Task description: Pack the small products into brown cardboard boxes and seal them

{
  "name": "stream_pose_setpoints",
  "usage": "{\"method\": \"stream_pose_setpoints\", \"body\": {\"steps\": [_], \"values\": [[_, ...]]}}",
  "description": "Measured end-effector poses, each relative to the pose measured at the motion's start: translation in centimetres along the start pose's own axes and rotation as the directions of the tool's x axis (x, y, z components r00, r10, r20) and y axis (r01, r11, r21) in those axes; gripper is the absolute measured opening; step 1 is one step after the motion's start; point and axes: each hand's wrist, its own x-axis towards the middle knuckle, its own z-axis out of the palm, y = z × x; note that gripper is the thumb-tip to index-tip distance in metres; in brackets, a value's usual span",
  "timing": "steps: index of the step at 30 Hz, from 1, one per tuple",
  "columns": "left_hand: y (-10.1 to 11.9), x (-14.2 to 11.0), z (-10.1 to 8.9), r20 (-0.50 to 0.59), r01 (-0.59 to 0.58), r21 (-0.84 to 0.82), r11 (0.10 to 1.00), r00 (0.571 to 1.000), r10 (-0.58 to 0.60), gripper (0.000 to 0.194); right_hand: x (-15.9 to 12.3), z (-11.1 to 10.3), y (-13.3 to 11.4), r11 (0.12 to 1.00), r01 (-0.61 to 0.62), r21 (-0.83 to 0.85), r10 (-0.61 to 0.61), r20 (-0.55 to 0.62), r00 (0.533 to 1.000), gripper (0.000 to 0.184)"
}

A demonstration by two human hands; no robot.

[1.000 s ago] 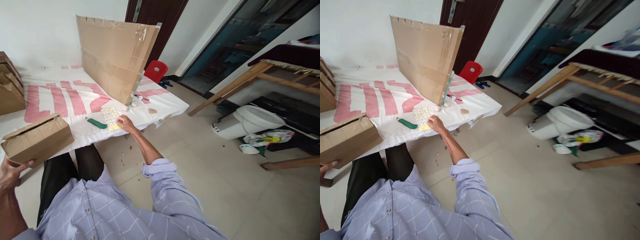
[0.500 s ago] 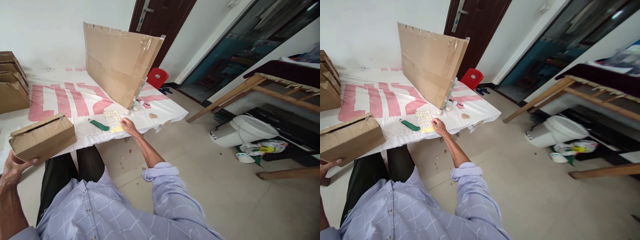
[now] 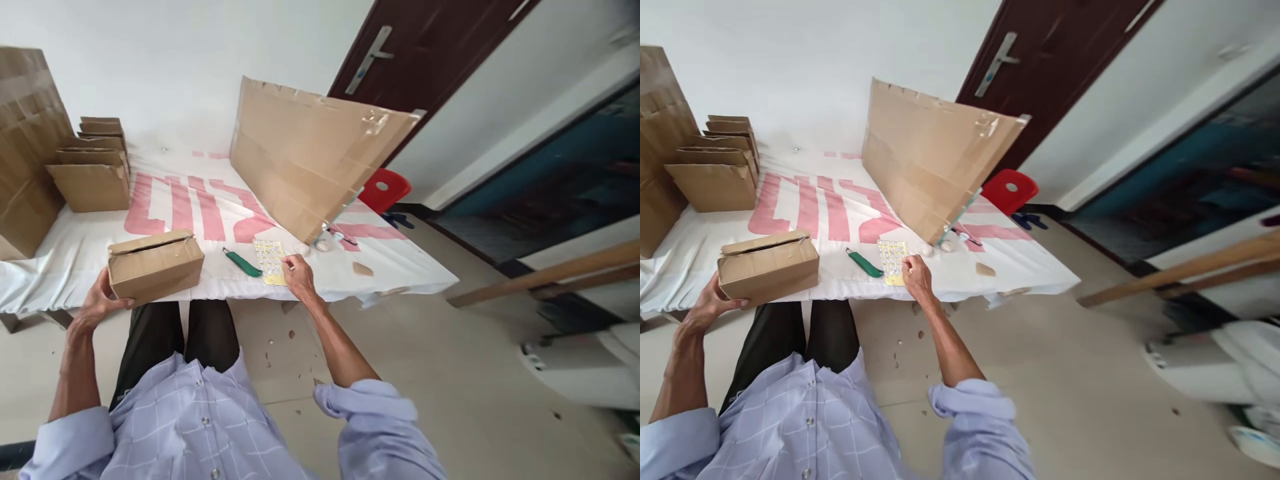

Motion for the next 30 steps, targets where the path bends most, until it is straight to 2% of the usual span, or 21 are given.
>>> {"method": "stream_pose_setpoints", "body": {"steps": [3, 6, 8, 10, 13, 15, 17, 23, 30], "values": [[-0.3, 0.0, -0.5, 0.043, -0.029, -0.004, 1.000, 0.999, 0.029, 0.112, -0.2, 1.5, -4.4, 0.980, 0.143, 0.141, -0.142, -0.017, 0.990, 0.018], [-0.4, -0.1, -0.7, 0.112, -0.040, -0.001, 0.999, 0.993, 0.040, 0.121, -0.3, 3.2, -9.8, 0.912, 0.263, 0.315, -0.290, 0.040, 0.956, 0.028], [-0.7, 0.1, -0.9, 0.130, -0.078, -0.024, 0.997, 0.988, 0.080, 0.125, -0.4, 4.2, -13.1, 0.875, 0.279, 0.397, -0.350, 0.119, 0.929, 0.035], [-1.1, 0.5, -1.1, 0.089, -0.164, -0.047, 0.985, 0.982, 0.167, 0.124, -0.6, 5.2, -15.8, 0.847, 0.277, 0.453, -0.398, 0.197, 0.896, 0.044], [-1.5, 1.5, -1.5, 0.033, -0.277, -0.021, 0.961, 0.960, 0.278, 0.115, -1.2, 6.6, -18.4, 0.820, 0.283, 0.498, -0.459, 0.274, 0.845, 0.053], [-1.4, 2.0, -1.8, 0.054, -0.283, 0.026, 0.959, 0.958, 0.282, 0.105, -1.9, 7.3, -19.2, 0.813, 0.298, 0.500, -0.476, 0.278, 0.834, 0.055], [-0.9, 2.2, -2.1, 0.088, -0.269, 0.059, 0.961, 0.961, 0.263, 0.096, -2.9, 7.7, -19.6, 0.813, 0.322, 0.485, -0.480, 0.246, 0.842, 0.056], [1.4, 0.4, -2.3, 0.102, -0.285, 0.110, 0.952, 0.956, 0.274, 0.082, -5.6, 7.6, -19.5, 0.801, 0.401, 0.445, -0.502, 0.132, 0.855, 0.060], [1.6, -0.7, -2.3, 0.132, -0.282, 0.113, 0.953, 0.955, 0.267, 0.086, -5.7, 7.7, -19.7, 0.773, 0.415, 0.480, -0.490, 0.037, 0.871, 0.045]]}}
